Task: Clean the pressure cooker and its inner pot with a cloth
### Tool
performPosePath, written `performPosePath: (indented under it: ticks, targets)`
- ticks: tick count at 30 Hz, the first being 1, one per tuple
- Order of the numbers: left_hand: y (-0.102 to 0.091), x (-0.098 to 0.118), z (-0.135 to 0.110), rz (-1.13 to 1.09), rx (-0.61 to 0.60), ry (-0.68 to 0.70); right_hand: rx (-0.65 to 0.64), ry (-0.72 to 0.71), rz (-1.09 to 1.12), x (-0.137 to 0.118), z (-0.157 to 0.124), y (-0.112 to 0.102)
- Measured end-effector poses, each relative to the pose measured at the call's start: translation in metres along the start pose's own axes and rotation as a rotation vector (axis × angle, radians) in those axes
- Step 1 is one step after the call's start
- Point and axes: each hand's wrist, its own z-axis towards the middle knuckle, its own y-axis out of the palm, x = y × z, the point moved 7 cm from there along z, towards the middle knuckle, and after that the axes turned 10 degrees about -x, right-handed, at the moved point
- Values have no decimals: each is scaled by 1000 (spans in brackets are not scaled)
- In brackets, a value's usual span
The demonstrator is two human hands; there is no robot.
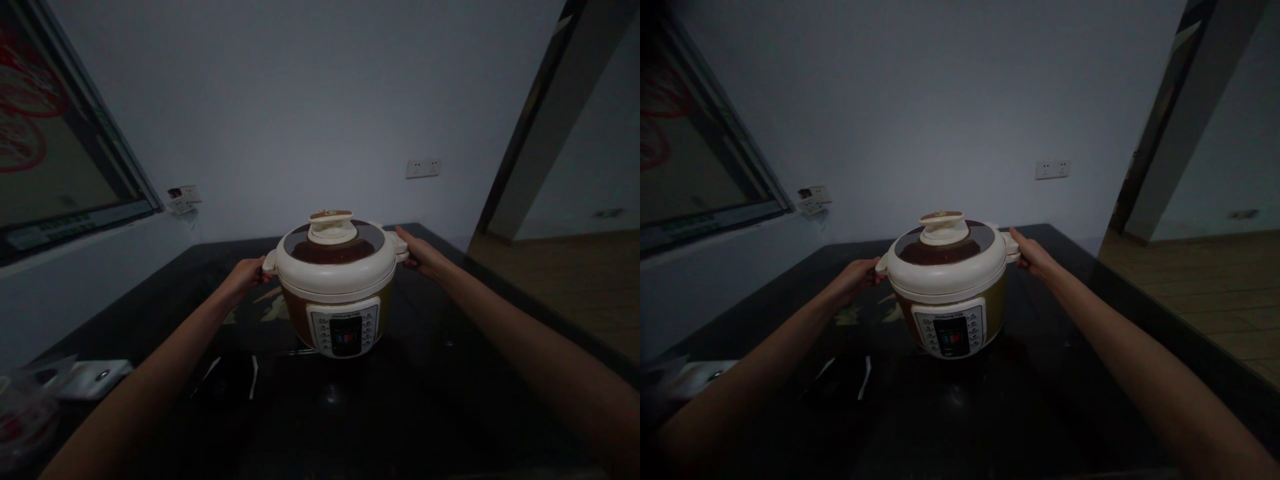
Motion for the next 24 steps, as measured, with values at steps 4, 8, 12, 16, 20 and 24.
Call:
performPosePath:
  ticks: [4, 8, 12, 16, 20, 24]
  targets:
    - [-2, -4, 4, 28, -26, 12, 23, 14, 25, 1, -2, -1]
    - [-3, -7, 3, 73, -68, 21, 83, 25, 36, 4, -5, -3]
    - [-11, -11, -10, 161, -81, 43, 134, 17, 8, 10, -21, -6]
    - [-40, -39, -37, 279, -69, -7, 128, 13, -66, 27, -57, -13]
    - [-86, -85, -75, 522, 27, -46, 109, -41, -414, 50, -115, -18]
    - [-112, -131, -103, 722, 39, -122, -193, 3, -541, 79, -164, 37]
